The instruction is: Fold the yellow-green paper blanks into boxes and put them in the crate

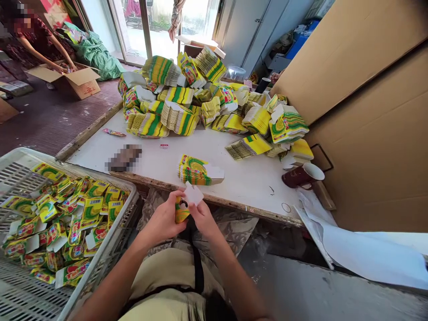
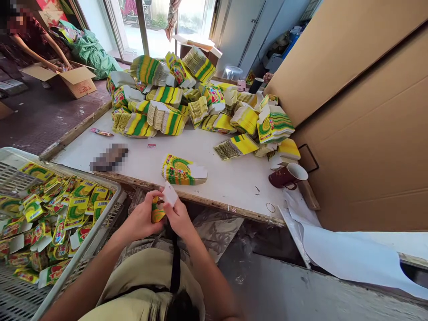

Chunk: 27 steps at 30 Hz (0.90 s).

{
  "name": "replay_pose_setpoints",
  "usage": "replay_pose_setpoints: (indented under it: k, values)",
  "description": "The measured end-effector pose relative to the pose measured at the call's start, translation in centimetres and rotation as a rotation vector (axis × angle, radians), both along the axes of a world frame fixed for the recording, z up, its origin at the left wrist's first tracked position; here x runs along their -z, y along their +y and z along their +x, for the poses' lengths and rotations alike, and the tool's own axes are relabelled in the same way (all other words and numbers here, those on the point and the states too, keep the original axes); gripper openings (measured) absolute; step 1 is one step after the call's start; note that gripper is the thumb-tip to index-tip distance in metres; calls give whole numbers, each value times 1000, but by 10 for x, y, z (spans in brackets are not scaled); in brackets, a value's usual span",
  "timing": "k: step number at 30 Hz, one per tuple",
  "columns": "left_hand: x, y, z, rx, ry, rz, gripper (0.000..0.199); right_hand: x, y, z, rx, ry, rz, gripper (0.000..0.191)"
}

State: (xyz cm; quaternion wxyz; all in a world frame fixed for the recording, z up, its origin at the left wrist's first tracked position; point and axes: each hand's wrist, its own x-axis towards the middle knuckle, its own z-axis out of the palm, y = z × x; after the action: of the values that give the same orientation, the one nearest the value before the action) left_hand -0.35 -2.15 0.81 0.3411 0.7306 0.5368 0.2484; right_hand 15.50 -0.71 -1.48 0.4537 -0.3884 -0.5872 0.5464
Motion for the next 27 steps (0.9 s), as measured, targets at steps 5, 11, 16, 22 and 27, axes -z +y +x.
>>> replay_pose_setpoints:
  k: [5, 11, 16, 22, 27]
  values:
    - [9, 4, 0, 42, -117, 164, 44, -2, -13, 1, -72, -222, 292, 55]
    - [7, 3, -4, -122, 25, 223, 57, 3, 1, 12, 195, -237, 396, 43]
    - [0, 4, -21, -76, 41, 166, 52, -1, 10, 31, -22, -380, 422, 30]
    - [-7, 5, -24, -14, 22, 109, 55, -14, 18, 49, -185, -391, 333, 20]
    - [-14, 11, -21, -36, 41, 144, 54, -9, 12, 27, 24, -274, 246, 31]
